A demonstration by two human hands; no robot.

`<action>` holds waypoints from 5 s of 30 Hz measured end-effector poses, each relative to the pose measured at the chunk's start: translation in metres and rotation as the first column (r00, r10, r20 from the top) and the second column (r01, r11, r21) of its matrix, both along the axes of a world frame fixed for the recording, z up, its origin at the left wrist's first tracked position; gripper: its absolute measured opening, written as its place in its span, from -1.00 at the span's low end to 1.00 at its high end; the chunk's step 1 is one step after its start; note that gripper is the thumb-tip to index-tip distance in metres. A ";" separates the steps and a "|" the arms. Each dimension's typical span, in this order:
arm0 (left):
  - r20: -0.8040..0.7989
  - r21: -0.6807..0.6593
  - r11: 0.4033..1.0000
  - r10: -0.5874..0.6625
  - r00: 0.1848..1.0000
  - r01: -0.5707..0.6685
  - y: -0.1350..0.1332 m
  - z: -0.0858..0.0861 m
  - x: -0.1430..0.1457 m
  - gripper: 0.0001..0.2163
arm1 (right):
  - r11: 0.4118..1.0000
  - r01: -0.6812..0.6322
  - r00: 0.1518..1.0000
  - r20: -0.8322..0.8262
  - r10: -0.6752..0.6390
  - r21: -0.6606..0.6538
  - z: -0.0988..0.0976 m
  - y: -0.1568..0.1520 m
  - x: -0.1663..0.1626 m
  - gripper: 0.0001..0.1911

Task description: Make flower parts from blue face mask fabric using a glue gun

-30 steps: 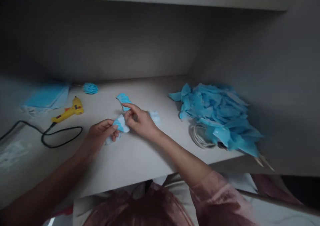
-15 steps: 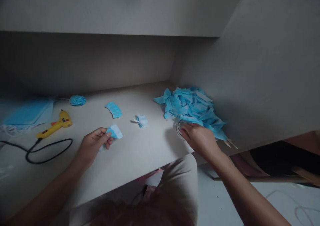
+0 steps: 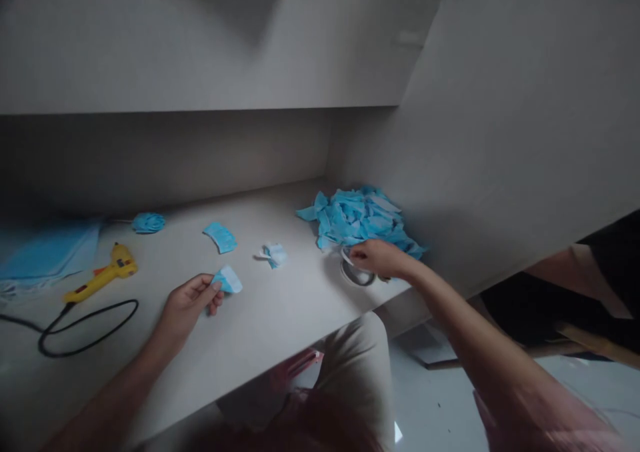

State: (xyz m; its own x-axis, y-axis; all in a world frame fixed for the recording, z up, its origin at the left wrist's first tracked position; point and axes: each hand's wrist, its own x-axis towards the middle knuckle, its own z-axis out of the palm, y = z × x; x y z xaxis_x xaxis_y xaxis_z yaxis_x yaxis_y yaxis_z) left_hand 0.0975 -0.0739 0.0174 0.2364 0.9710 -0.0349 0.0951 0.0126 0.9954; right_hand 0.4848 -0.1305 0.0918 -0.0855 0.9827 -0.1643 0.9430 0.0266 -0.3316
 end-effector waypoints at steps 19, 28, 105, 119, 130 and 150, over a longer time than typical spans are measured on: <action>-0.037 -0.040 0.999 0.032 0.999 -0.033 0.005 0.003 0.000 -0.75 | 0.777 -0.521 0.830 -0.004 0.558 0.352 -0.054 -0.011 -0.135 -0.74; -0.013 -0.028 0.996 0.085 0.996 -0.085 0.012 0.010 -0.008 -0.78 | 0.937 0.003 0.971 -0.225 0.081 0.350 -0.063 0.060 -0.102 -0.61; 0.555 -0.194 0.979 0.053 0.830 0.068 0.017 0.022 -0.023 -0.80 | 0.884 -0.226 0.973 0.129 0.189 0.408 -0.072 -0.004 -0.006 -0.60; 0.524 -0.180 0.981 0.034 0.851 0.071 0.018 0.021 -0.025 -0.80 | 0.979 0.119 0.961 -0.267 -0.073 0.163 0.004 0.033 0.034 -0.66; 0.531 -0.213 0.974 0.046 0.846 0.081 0.018 0.017 -0.024 -0.78 | 0.987 -0.163 0.964 -0.216 0.157 -0.009 -0.014 0.026 0.020 -0.65; 0.514 -0.196 0.977 0.028 0.857 0.085 0.019 0.014 -0.025 -0.78 | 0.963 -0.167 0.952 0.287 0.102 0.211 -0.028 0.098 0.049 -0.71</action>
